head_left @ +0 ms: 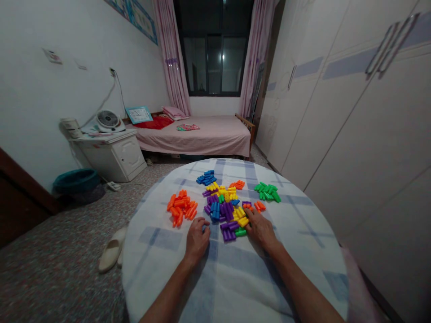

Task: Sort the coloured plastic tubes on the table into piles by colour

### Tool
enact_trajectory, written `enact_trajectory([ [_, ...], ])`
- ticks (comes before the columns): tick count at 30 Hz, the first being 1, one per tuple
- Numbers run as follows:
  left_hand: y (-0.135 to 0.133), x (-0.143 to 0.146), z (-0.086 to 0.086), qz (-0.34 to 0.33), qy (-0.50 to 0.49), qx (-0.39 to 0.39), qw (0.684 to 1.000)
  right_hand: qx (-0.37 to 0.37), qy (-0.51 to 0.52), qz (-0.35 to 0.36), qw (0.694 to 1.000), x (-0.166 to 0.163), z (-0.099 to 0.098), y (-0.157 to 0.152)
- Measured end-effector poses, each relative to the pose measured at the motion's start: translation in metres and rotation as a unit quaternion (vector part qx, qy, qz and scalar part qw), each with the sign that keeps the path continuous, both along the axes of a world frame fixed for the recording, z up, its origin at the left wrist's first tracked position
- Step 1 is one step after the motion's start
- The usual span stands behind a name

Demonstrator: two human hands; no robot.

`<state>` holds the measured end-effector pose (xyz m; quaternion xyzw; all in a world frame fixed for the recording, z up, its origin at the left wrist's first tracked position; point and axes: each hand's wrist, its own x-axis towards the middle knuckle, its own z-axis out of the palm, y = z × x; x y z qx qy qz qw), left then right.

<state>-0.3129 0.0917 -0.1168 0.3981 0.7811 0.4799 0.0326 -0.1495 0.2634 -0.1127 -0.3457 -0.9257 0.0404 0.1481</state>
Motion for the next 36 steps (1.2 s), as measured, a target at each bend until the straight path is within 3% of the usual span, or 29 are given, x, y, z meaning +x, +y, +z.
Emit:
enact_trajectory([
  [2, -0.006, 0.022, 0.018, -0.050, 0.005, -0.004, 0.999, -0.003, -0.008, -0.007, 1.000, -0.001, 0.001, -0.002],
  [5, -0.011, 0.070, 0.037, -0.228, 0.015, -0.016, 0.974, -0.011, -0.026, -0.022, 0.999, -0.003, 0.005, -0.004],
  [7, -0.005, 0.099, 0.036, -0.398, 0.063, -0.045, 0.914, -0.012, -0.038, -0.033, 0.999, -0.005, 0.007, -0.005],
  [8, 0.001, 0.110, 0.031, -0.449, 0.097, -0.073, 0.885, -0.013, -0.044, -0.035, 0.998, -0.006, 0.008, -0.005],
  [10, 0.021, 0.123, 0.017, -0.472, 0.156, -0.133, 0.857, -0.018, -0.050, -0.033, 0.998, -0.005, 0.009, -0.003],
  [13, 0.053, 0.119, -0.004, -0.415, 0.199, -0.148, 0.875, -0.036, -0.041, -0.024, 0.998, -0.001, 0.008, 0.005],
  [17, 0.073, 0.097, -0.018, -0.358, 0.233, -0.025, 0.904, -0.094, 0.039, 0.008, 0.995, 0.011, 0.003, 0.018],
  [22, 0.069, 0.071, -0.011, -0.251, 0.190, 0.100, 0.944, -0.204, 0.150, 0.091, 0.963, 0.020, 0.004, 0.027],
  [28, 0.072, 0.034, -0.001, -0.102, 0.131, 0.172, 0.971, -0.336, 0.221, 0.066, 0.913, 0.023, 0.020, 0.040],
  [33, 0.071, -0.007, -0.008, 0.051, 0.106, 0.130, 0.985, -0.310, 0.285, -0.014, 0.907, 0.030, 0.025, 0.077],
  [36, 0.073, -0.023, -0.019, 0.099, 0.071, 0.079, 0.989, -0.180, 0.311, -0.107, 0.927, 0.033, 0.022, 0.105],
])
